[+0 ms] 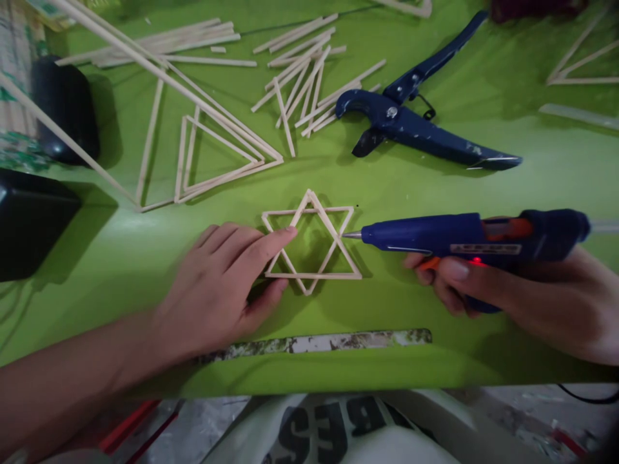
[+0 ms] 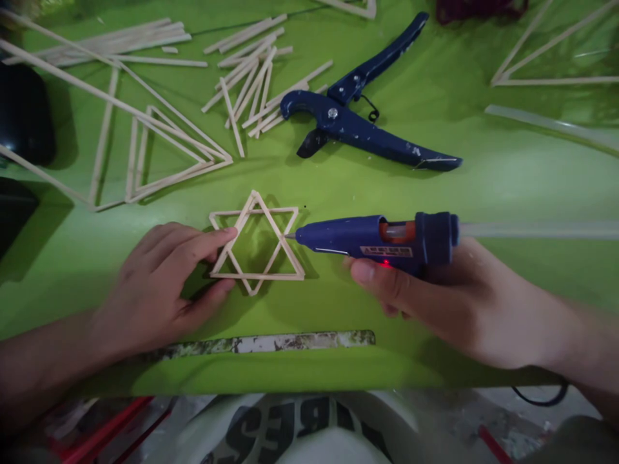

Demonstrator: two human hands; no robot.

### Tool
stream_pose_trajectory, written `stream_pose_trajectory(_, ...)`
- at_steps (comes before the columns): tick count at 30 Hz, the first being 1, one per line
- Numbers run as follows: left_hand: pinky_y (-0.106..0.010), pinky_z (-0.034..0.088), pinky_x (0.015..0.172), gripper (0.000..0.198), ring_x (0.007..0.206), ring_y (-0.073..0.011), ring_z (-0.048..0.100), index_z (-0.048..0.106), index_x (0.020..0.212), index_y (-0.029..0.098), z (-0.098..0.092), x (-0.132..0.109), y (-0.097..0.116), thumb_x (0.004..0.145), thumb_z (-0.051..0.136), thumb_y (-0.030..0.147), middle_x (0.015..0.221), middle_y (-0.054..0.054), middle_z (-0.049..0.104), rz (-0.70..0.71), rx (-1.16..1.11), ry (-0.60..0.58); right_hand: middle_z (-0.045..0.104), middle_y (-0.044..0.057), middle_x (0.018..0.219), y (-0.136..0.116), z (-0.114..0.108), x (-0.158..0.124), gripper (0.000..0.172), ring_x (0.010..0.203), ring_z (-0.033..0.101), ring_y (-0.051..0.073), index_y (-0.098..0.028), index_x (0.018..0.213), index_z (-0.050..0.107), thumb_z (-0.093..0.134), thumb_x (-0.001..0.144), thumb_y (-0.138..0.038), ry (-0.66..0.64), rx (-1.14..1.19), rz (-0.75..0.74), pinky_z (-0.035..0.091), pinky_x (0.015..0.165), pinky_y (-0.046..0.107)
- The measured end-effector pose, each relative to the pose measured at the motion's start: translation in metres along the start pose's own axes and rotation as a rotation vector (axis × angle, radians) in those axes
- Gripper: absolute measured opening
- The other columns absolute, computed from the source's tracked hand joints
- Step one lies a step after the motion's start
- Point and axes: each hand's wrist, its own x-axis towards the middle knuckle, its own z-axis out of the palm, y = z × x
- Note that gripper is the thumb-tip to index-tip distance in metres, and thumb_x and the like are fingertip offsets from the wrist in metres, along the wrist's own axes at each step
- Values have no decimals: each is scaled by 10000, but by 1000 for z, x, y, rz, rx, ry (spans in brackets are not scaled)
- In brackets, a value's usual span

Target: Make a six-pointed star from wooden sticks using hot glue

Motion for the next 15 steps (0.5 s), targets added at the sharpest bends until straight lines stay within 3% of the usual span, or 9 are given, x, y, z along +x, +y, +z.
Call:
stream_pose_trajectory(4, -479, 571, 918, 614, 1075, -326, 744, 537, 1739, 260, 0, -1, 1, 1139, 662, 285, 1217, -98, 805, -45, -25, -29, 763, 54, 742, -2, -1, 2, 438, 639, 700, 222, -268, 1086, 890, 800, 1090, -696, -6, -14, -10, 565, 558, 301)
stream_pose_trajectory(15, -493, 590, 923, 541, 1096, -312, 730, 557, 1692, 251, -2, 0, 0, 1159, 646, 274, 1234, -91, 788, -19, -4, -39, 744, 51, 705, -7, 1, 2, 465, 618, 684, 220, -270, 1007, 873, 832, 1054, -730, 21, -4, -9, 566, 531, 299)
